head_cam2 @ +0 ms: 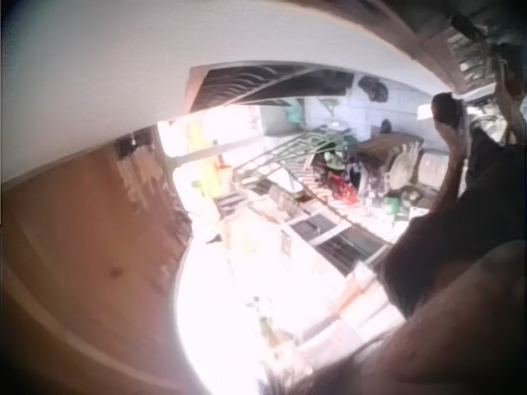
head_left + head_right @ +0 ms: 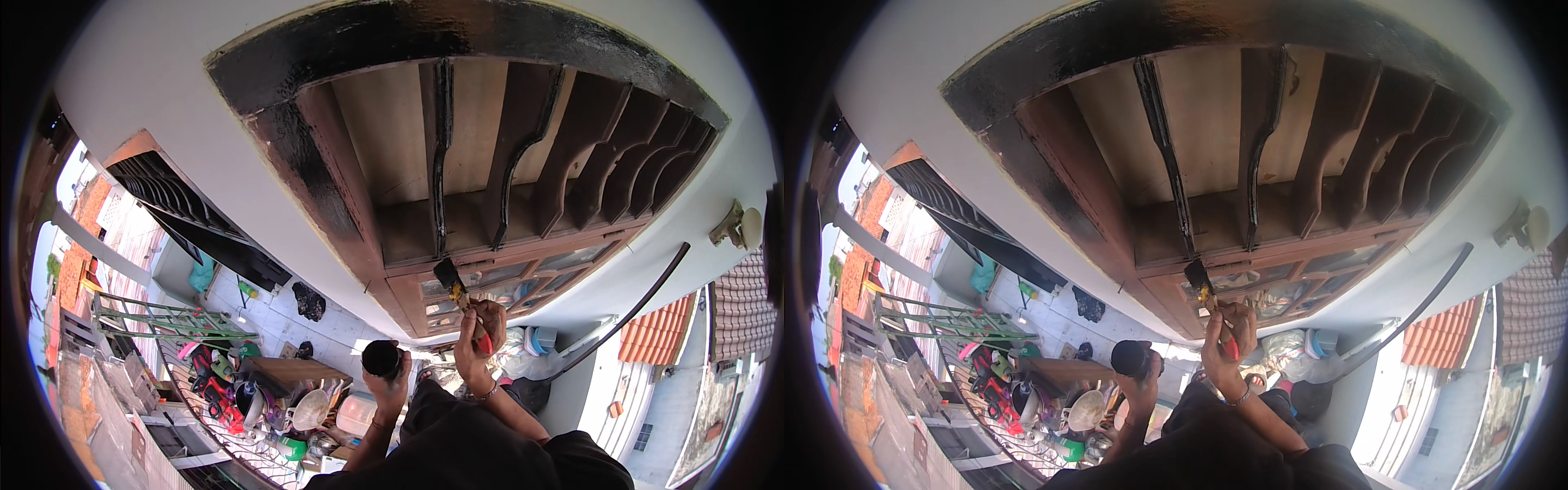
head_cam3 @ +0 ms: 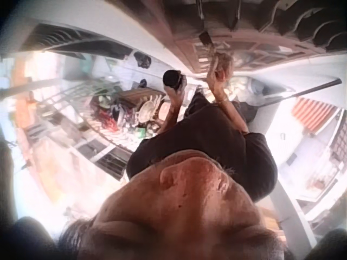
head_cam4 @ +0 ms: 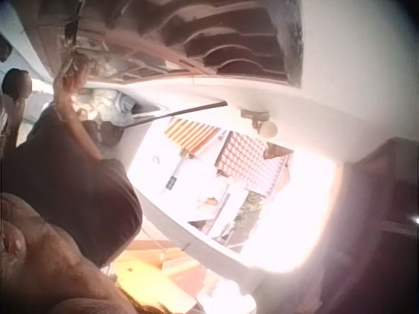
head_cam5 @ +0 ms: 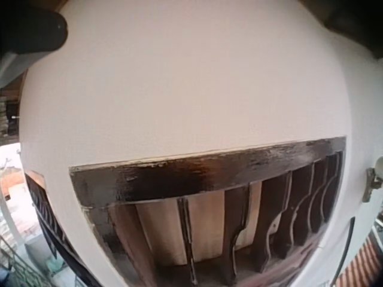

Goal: The person paints a wooden window frame black using a paintbrush and a small paint can. They repeatedly dip the brush into the can and apply paint to the frame's edges and slats.

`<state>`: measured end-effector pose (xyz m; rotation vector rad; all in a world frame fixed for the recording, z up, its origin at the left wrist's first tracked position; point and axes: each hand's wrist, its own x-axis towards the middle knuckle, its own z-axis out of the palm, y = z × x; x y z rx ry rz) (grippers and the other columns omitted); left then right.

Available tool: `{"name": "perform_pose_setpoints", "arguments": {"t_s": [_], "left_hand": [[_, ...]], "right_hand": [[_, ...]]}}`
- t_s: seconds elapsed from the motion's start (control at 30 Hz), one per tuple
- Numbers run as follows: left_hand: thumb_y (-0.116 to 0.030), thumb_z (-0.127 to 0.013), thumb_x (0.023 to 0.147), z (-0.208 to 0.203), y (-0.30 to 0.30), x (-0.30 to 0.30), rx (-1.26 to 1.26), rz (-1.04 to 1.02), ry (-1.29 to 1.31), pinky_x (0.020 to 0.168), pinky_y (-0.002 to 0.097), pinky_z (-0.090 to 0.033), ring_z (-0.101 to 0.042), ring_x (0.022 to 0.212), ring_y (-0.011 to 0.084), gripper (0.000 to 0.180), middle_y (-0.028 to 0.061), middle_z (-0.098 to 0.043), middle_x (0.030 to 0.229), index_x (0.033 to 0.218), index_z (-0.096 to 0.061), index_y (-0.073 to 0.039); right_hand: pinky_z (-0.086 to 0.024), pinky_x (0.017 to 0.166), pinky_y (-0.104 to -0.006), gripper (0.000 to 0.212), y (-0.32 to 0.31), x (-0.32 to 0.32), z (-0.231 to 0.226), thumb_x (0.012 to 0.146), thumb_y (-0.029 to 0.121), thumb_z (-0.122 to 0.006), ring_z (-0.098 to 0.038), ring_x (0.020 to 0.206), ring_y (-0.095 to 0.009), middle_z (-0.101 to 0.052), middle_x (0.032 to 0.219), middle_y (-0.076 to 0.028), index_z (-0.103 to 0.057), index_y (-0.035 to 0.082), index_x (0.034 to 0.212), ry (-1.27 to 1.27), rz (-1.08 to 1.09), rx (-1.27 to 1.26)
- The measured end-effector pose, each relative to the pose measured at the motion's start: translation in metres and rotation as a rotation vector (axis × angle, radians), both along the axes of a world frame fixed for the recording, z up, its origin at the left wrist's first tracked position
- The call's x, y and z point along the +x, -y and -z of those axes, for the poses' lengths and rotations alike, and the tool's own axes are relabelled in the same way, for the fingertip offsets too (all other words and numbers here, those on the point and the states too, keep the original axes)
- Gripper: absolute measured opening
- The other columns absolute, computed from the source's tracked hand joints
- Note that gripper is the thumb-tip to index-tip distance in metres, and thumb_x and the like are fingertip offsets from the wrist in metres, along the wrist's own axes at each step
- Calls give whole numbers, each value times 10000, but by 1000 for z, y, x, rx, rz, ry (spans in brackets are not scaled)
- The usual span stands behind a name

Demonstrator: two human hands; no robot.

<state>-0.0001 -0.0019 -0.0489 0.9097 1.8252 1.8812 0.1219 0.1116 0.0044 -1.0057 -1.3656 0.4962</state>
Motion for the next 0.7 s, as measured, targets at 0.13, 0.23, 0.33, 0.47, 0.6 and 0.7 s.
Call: {"name": "perform_pose_setpoints", "arguments": {"t_s": [0.13, 0.23, 0.33, 0.47, 0.6, 0.7], "left_hand": [[-41, -840, 813, -5, 0, 3, -46, 25, 22, 802, 292, -544, -676, 850, 148, 298, 78, -716, 975, 1059, -686, 28], [-44, -838, 820, -14, 0, 11, -29, 26, 54, 804, 294, -541, -676, 849, 151, 278, 81, -717, 975, 1045, -691, 27], [-41, -837, 826, -12, 1, 11, 7, 2, -44, 803, 287, -539, -670, 846, 142, 277, 79, -717, 982, 1046, -687, 33], [-42, -840, 825, -13, -1, 10, -19, 26, -41, 808, 295, -541, -664, 851, 143, 318, 76, -711, 1001, 1083, -673, 36], [-47, -840, 826, -15, 1, 8, -21, 19, -115, 807, 297, -542, -664, 859, 144, 336, 73, -708, 1011, 1097, -660, 35], [-32, -813, 839, -11, 1, 7, -33, 17, -95, 785, 287, -539, -660, 846, 137, 301, 67, -706, 997, 1091, -658, 25]], "right_hand": [[-481, 795, -365, 78, -17, -2, -6, 968, 17, -633, -596, 872, -247, -600, 981, -136, -564, -6, 939, 5, -25, 90], [-506, 799, -378, 94, -14, -5, -2, 926, -24, -666, -629, 896, -287, -602, 1009, -159, -575, -15, 944, 0, -58, 127], [-530, 772, -387, 127, -10, 8, -2, 878, -62, -694, -662, 895, -326, -621, 987, -178, -602, -23, 956, 8, 14, 140], [-535, 794, -372, 82, -14, -3, 1, 925, -39, -660, -658, 914, -297, -599, 1027, -178, -588, -13, 955, 54, -86, 155], [-539, 804, -383, 156, -11, 6, 1, 880, -85, -676, -667, 913, -306, -631, 1017, -176, -596, -3, 987, 33, -46, 176], [-546, 785, -381, 166, -17, 5, -11, 869, -84, -686, -678, 903, -315, -651, 1011, -174, -602, 0, 984, 91, -102, 213]]}}
